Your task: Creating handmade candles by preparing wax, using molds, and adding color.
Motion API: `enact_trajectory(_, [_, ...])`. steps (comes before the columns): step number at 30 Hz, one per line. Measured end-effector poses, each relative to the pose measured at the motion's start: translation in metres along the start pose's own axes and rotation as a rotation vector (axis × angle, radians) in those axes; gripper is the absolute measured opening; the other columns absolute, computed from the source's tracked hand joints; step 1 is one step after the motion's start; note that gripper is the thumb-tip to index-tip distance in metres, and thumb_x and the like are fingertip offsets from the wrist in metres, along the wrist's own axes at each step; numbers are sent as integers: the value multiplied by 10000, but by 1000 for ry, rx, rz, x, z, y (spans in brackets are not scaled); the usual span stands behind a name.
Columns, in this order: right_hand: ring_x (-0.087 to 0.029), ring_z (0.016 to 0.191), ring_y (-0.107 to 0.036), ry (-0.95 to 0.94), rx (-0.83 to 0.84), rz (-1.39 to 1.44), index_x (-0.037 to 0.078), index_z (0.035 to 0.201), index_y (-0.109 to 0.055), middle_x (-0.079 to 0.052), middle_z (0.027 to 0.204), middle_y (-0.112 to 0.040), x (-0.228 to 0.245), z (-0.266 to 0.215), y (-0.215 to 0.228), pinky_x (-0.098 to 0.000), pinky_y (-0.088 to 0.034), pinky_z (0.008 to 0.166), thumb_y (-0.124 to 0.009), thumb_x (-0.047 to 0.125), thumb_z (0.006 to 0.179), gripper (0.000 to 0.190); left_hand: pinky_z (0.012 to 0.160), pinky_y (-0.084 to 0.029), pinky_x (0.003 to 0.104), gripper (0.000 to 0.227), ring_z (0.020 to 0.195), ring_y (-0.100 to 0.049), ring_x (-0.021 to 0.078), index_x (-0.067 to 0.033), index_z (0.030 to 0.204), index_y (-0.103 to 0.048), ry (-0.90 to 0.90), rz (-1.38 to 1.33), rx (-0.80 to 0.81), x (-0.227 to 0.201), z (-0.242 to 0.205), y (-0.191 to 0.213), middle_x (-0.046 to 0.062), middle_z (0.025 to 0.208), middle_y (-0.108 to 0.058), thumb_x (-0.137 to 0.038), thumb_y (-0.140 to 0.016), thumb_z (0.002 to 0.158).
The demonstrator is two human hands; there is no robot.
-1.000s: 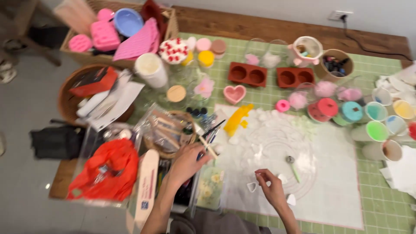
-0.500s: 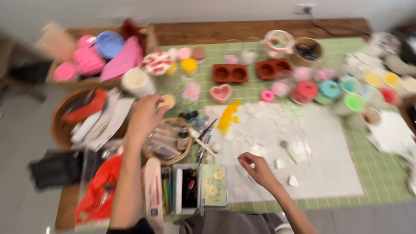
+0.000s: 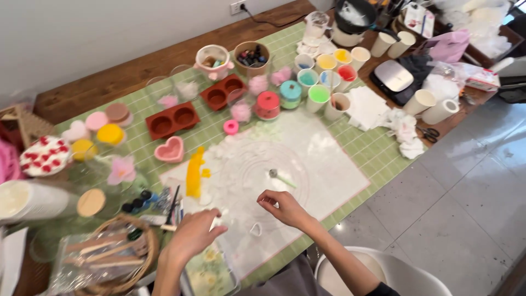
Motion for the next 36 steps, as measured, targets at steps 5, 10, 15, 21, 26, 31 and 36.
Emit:
enact_trajectory(5, [-195,717,-701,59,5,90,34,1025,-687,-99,827,-716,-55,5,39,-338,-556,681,-656,150,967,133,942,-491,447,463,1082,-668,318,-145,1207,-651,129,-4,-21,-19,33,-23,104,1140,-730,-470,-682,879])
enact_trajectory(10, [-177,703,-680,23,189,77,26,1039,-690,-102,814,-720,-91,5,95,-327,-545,685,-664,149,980,139,943,-494,456,419,1057,-693,317,-105,1123,-679,188,-86,-217,-79,85,-42,107,1112,-753,-450,-686,886])
enact_trajectory(15, [-133,723,-705,59,282,183,28,1059,-684,-62,823,-731,-138,11,138,-290,-575,697,-643,95,967,121,888,-542,439,453,1013,-701,358,-109,1183,-703,237,-369,-321,-159,127,-64,150,1101,-743,-407,-742,844])
enact_trajectory(21, [-118,714,-705,47,319,165,39,1092,-685,-46,805,-747,-155,17,167,-282,-579,680,-648,68,946,153,882,-531,423,404,1017,-681,337,-89,1163,-677,289,-452,-201,-204,128,-76,128,1064,-729,-389,-720,896])
enact_trajectory(26, [-119,733,-721,29,293,192,36,1079,-702,-58,840,-757,-190,19,167,-285,-597,681,-658,70,942,148,912,-492,440,387,982,-681,337,-78,1142,-683,400,-397,-258,-177,104,-93,128,1024,-743,-371,-731,894])
enact_trajectory(31, [-149,748,-717,-171,214,150,28,1104,-714,-88,862,-768,-202,10,182,-297,-566,699,-645,101,973,166,832,-564,384,358,888,-726,233,-93,1167,-704,397,-564,-364,-139,92,-103,99,1000,-762,-352,-707,922])
enact_trajectory(36, [-165,769,-726,-115,21,253,2,1126,-707,-98,870,-753,-249,-5,207,-299,-572,710,-634,117,972,205,787,-569,298,309,840,-735,147,-9,1216,-666,198,-1221,-796,-72,109,-135,100,951,-782,-201,-616,979])
Point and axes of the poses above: each hand's wrist, its own z-axis towards the middle knuckle, its own y-axis out of the back of the hand, x = y × z, the point moved 1 cm from there along z, towards the middle knuckle
